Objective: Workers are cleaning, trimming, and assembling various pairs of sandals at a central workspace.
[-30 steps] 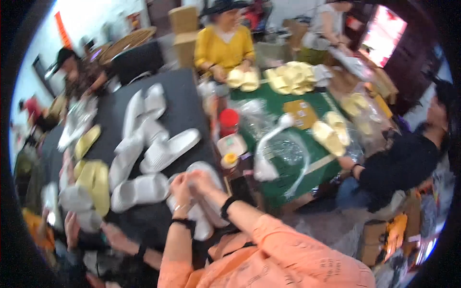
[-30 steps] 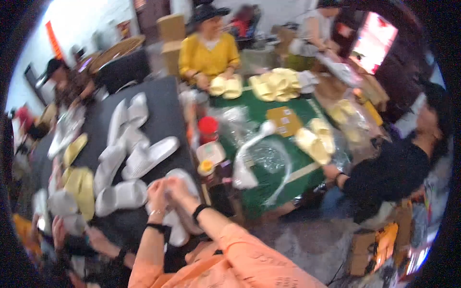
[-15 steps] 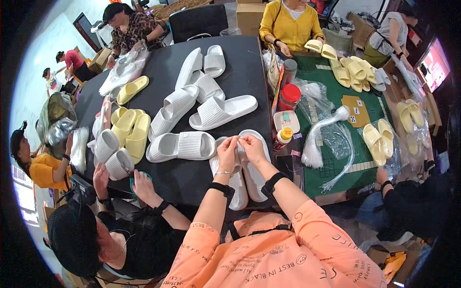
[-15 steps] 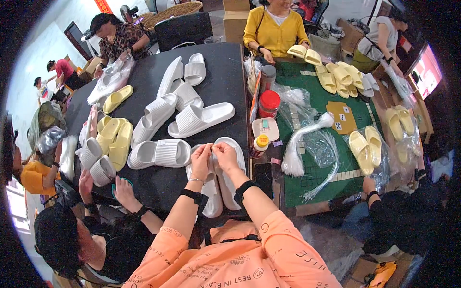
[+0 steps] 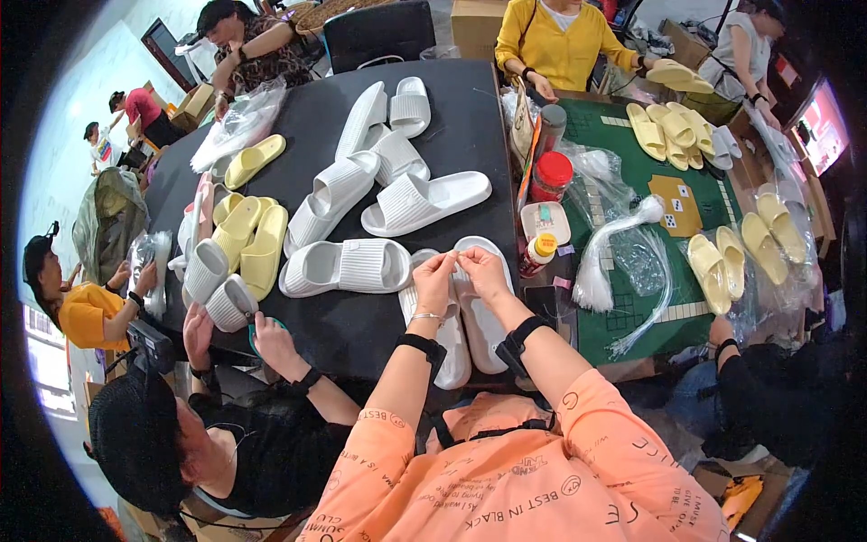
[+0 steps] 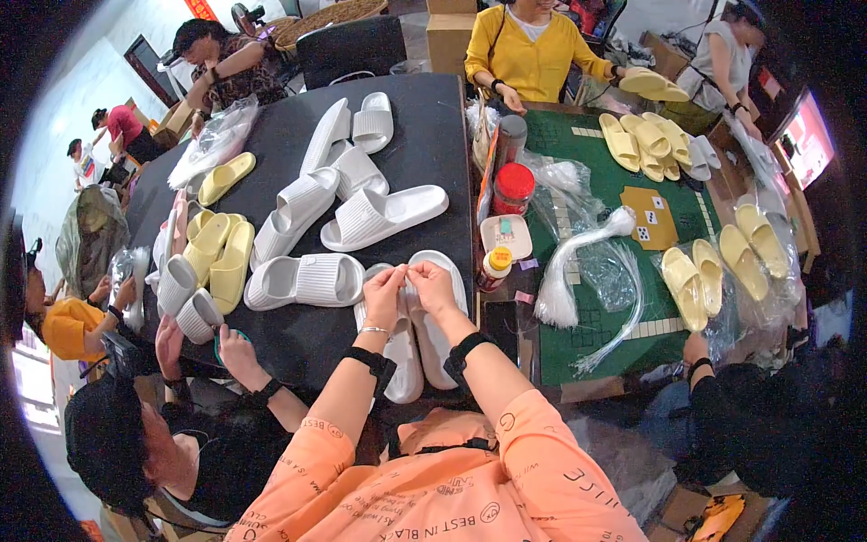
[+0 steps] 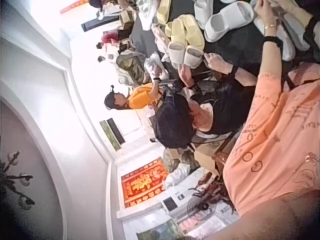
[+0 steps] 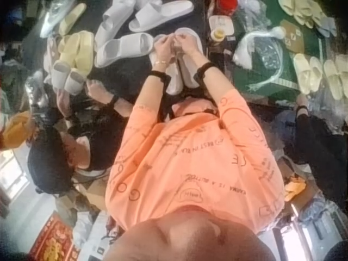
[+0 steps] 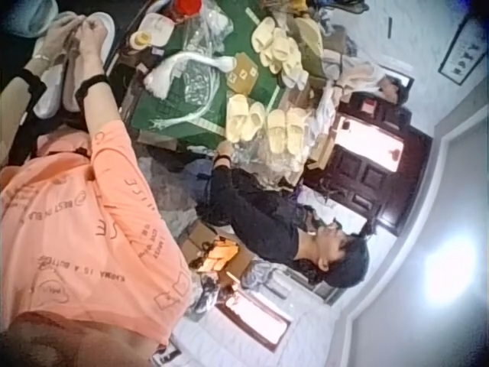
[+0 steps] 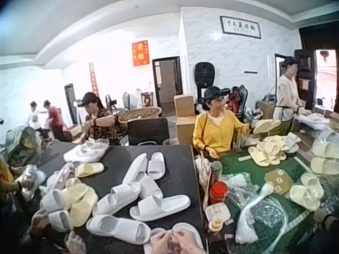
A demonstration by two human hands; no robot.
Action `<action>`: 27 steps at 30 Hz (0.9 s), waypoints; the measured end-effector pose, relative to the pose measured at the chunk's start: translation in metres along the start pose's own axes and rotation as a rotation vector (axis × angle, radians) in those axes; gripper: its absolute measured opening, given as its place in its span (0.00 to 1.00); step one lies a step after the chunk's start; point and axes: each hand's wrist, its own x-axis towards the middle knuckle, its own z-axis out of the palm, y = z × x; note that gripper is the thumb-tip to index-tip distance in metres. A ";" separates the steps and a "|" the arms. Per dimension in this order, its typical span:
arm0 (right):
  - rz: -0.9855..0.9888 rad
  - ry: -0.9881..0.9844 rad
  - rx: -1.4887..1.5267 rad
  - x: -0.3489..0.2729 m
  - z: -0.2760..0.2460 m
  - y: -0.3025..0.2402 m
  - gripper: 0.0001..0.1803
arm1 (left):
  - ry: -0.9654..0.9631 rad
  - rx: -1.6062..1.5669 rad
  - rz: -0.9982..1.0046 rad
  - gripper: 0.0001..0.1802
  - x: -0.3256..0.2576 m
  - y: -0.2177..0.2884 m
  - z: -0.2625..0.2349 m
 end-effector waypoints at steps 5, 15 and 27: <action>-0.002 0.015 -0.016 -0.001 -0.001 0.011 0.05 | -0.045 0.054 0.002 0.08 -0.004 0.006 0.006; -0.047 -0.017 -0.015 0.001 0.003 0.002 0.07 | -0.052 -0.083 0.006 0.09 0.004 -0.007 -0.001; -0.066 0.067 -0.211 0.006 -0.007 0.007 0.08 | -0.077 0.039 -0.003 0.08 0.003 -0.007 0.003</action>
